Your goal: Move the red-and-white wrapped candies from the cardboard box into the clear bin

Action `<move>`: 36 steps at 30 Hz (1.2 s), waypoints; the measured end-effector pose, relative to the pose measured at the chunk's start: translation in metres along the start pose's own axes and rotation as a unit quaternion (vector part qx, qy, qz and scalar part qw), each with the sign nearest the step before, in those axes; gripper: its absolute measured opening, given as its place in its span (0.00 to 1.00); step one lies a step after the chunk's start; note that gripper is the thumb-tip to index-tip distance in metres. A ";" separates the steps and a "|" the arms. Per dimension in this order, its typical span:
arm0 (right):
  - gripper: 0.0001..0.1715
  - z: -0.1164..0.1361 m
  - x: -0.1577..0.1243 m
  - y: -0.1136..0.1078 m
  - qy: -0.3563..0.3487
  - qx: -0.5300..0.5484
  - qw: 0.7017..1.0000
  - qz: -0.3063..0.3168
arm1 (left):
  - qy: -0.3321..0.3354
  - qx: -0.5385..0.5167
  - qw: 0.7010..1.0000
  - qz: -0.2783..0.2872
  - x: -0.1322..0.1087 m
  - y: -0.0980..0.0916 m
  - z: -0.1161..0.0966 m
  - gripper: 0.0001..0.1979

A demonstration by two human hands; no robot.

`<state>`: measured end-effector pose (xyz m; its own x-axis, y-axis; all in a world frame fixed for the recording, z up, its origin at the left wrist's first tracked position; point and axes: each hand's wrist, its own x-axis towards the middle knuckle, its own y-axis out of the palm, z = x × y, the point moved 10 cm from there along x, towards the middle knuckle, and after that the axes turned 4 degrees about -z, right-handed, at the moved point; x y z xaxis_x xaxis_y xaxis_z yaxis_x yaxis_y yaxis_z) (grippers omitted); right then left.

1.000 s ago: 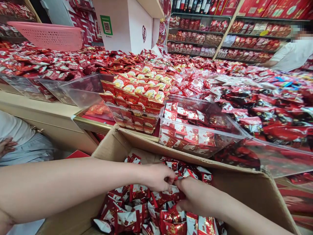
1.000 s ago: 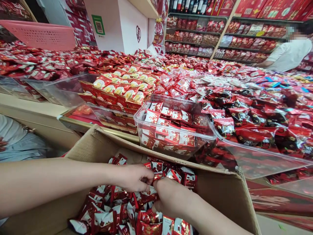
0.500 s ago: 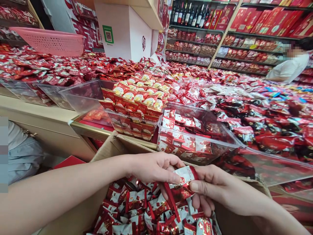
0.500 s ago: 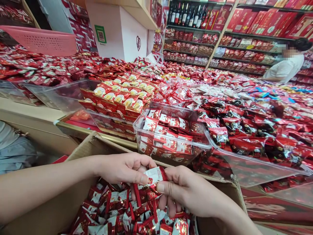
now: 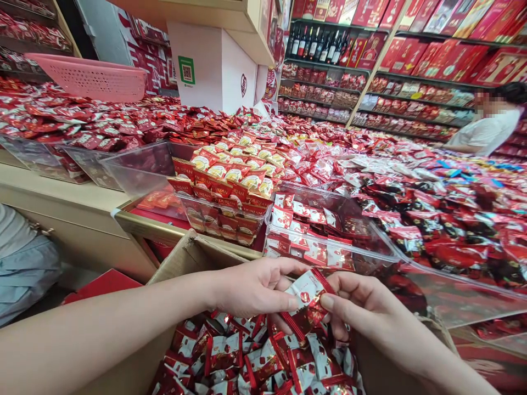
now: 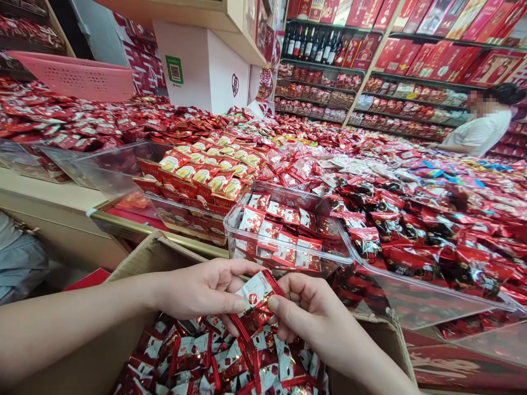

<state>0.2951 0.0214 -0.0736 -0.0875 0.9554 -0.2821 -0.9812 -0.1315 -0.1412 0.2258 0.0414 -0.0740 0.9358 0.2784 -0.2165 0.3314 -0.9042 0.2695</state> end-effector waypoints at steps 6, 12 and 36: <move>0.17 0.002 0.002 0.004 -0.008 0.001 1.000 -0.004 | 0.024 0.012 0.999 -0.019 0.000 -0.001 -0.006 0.18; 0.17 0.003 0.001 0.008 -0.034 -0.023 0.999 0.006 | -0.014 0.088 0.996 -0.018 -0.004 0.002 -0.001 0.11; 0.14 0.073 -0.063 0.049 -0.514 -0.620 0.560 -0.195 | 0.017 -0.040 0.999 -0.019 -0.006 0.006 -0.013 0.16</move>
<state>0.2396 -0.0261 0.0061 -0.5866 0.5387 0.6048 -0.1433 0.6659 -0.7321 0.2233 0.0386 -0.0593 0.9257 0.3230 -0.1970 0.3733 -0.8646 0.3364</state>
